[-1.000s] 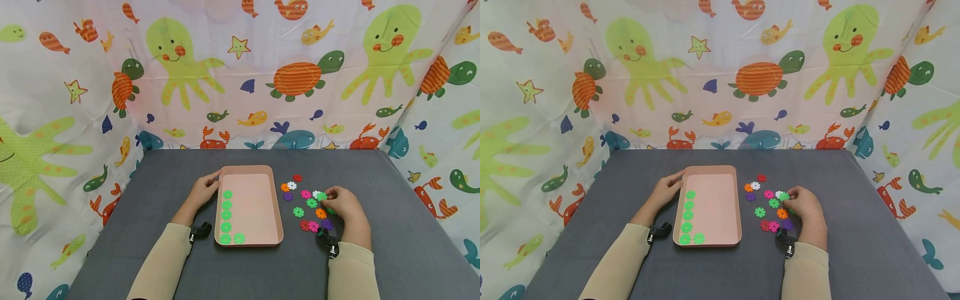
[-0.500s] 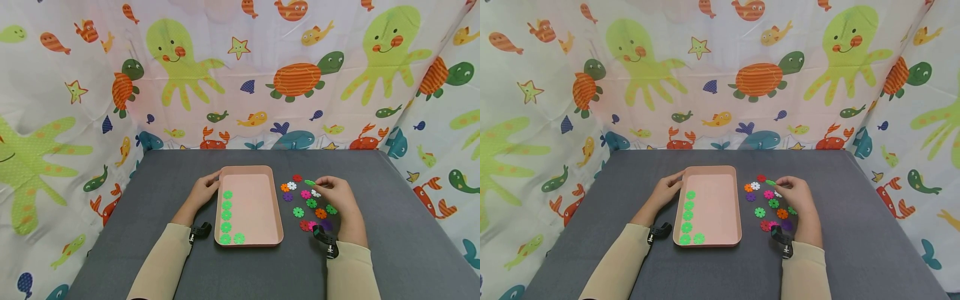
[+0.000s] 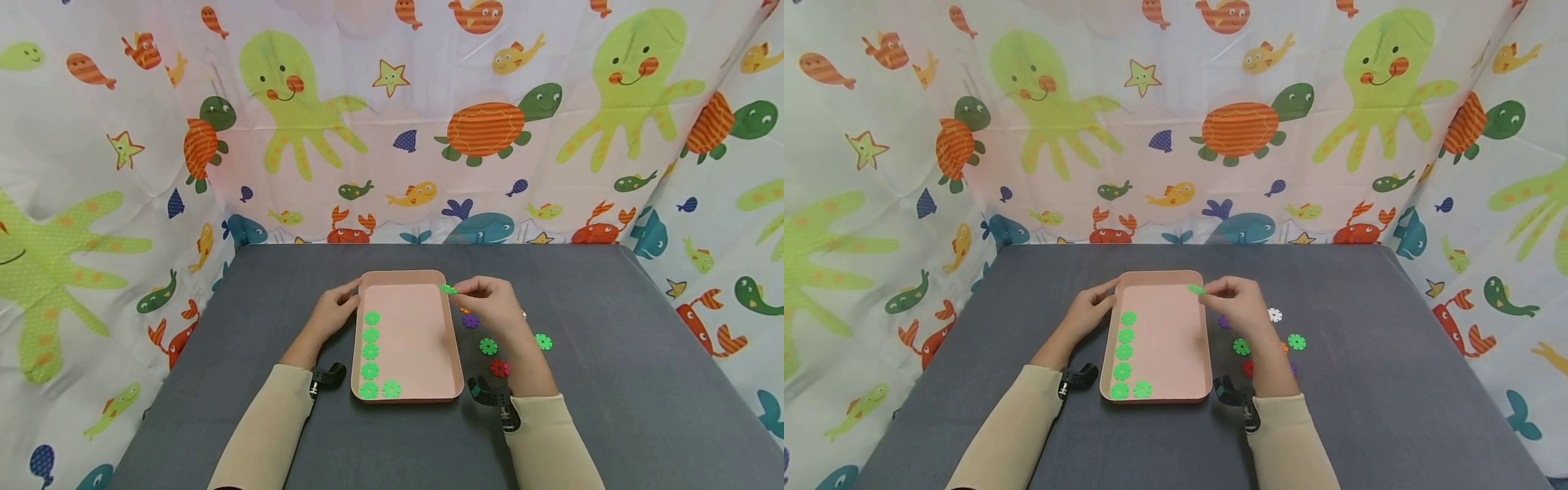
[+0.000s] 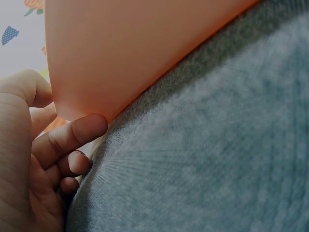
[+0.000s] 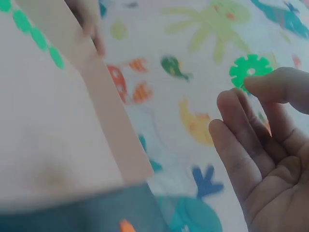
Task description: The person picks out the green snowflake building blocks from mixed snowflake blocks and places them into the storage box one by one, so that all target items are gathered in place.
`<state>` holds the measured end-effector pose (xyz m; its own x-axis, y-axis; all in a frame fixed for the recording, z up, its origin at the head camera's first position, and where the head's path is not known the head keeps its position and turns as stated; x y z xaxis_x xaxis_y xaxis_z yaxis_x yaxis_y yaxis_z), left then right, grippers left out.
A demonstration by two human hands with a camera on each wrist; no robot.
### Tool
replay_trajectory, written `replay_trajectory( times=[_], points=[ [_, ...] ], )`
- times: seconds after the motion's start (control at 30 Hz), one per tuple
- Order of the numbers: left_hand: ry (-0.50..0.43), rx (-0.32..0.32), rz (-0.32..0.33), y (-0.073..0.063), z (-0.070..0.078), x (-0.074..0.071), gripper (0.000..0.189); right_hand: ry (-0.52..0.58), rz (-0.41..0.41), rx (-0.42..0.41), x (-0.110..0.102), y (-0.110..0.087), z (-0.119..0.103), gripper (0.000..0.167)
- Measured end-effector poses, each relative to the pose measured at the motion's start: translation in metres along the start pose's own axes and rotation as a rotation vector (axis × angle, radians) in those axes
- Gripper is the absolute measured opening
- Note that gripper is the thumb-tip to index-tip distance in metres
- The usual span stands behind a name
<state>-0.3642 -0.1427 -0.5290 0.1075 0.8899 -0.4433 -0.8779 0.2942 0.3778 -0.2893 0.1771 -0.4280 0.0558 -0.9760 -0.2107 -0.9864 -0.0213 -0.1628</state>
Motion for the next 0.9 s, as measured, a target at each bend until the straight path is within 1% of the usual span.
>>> replay_trajectory(
  times=[0.13,0.23,0.33,0.4,0.5,0.57,0.63,0.73,0.83,0.9],
  points=[
    [-0.001,0.006,-0.001,0.0,0.001,0.0,0.045,0.013,-0.071,0.01,0.029,0.0,-0.002,0.012],
    [0.003,0.013,-0.004,0.0,0.001,0.0,0.045,0.018,-0.139,0.026,0.05,0.001,0.003,0.01],
    [0.007,0.019,-0.007,0.0,0.002,0.0,0.045,0.02,-0.222,0.048,0.067,0.002,0.009,0.013],
    [0.007,0.02,-0.006,0.001,0.002,0.0,0.045,0.001,-0.28,0.054,0.078,0.003,0.013,0.02],
    [0.009,0.021,-0.006,0.002,0.002,-0.001,0.045,-0.055,-0.37,0.05,0.091,0.002,0.019,0.033],
    [0.012,0.022,-0.002,0.002,0.003,-0.001,0.045,-0.118,-0.418,0.035,0.1,0.001,0.022,0.037],
    [0.014,0.027,0.0,0.002,0.003,-0.002,0.044,-0.18,-0.459,0.032,0.108,-0.001,0.025,0.035],
    [0.019,0.034,0.003,0.003,0.004,-0.002,0.045,-0.279,-0.484,0.05,0.119,-0.004,0.03,0.028],
    [0.019,0.034,0.006,0.002,0.005,-0.002,0.044,-0.359,-0.489,0.081,0.128,-0.007,0.036,0.021],
    [0.021,0.032,0.007,0.002,0.005,-0.002,0.044,-0.391,-0.471,0.107,0.131,-0.008,0.04,0.016]
  ],
)
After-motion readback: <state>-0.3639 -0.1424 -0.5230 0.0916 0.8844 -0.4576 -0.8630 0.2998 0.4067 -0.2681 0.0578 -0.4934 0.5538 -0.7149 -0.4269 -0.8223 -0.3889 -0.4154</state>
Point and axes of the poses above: each hand's wrist, its own y-axis towards the middle knuckle, its own x-axis out of the palm, z = x × y, the point moved 8 cm from there along y, towards the middle knuckle, and after that the axes turned 15 degrees about x, right-handed, at the moved point
